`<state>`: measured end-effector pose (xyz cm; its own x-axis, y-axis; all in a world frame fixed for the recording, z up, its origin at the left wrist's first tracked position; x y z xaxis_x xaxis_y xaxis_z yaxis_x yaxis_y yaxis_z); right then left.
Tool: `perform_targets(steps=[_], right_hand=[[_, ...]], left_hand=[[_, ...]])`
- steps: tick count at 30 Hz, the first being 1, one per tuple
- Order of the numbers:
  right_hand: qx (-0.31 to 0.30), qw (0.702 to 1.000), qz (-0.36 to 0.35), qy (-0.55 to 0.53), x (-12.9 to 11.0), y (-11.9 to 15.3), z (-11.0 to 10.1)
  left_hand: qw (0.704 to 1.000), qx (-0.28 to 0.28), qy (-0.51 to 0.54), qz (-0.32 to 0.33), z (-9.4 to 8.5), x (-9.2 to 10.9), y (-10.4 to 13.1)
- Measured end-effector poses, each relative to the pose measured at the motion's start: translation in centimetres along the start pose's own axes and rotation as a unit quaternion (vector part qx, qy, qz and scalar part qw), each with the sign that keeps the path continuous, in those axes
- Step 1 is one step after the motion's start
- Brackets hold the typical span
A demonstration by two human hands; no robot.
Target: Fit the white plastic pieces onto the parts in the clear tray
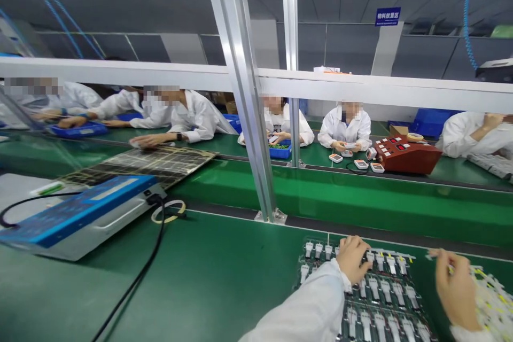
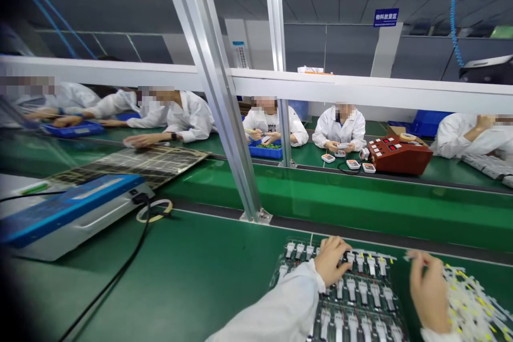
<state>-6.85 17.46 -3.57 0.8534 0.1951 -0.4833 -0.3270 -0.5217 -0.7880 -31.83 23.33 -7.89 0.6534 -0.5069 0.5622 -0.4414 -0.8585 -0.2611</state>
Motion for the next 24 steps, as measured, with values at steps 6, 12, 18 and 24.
perform_targets(steps=[6, 12, 18, 24], right_hand=[[-0.142, 0.978, 0.092, -0.119, -1.5, 0.1, 6.0], [-0.124, 0.954, 0.117, -0.246, -3.8, -0.3, 7.6], [-0.190, 0.934, 0.102, -0.285, -5.4, 0.3, 9.4], [-0.226, 0.901, 0.180, -0.323, -4.3, -1.1, 9.9]], left_hand=[[0.999, 0.033, -0.016, 0.001, -2.8, 0.1, 0.6], [0.998, 0.043, -0.034, -0.012, -4.4, -1.4, 2.1], [0.998, 0.024, -0.054, -0.002, -3.3, -1.0, 2.0], [0.994, 0.041, -0.105, -0.004, -2.4, -0.6, 2.1]])
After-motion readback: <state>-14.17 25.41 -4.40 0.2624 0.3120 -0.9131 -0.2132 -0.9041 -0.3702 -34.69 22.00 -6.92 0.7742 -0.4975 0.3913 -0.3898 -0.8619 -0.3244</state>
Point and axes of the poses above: each hand's wrist, its own y-axis away from the middle knuckle, its own z-axis out of the palm, x = y × z, the point moved 8 cm from there along -y, towards the middle knuckle, and after that the axes turned 5 degrees about x, right-handed, at the moved point
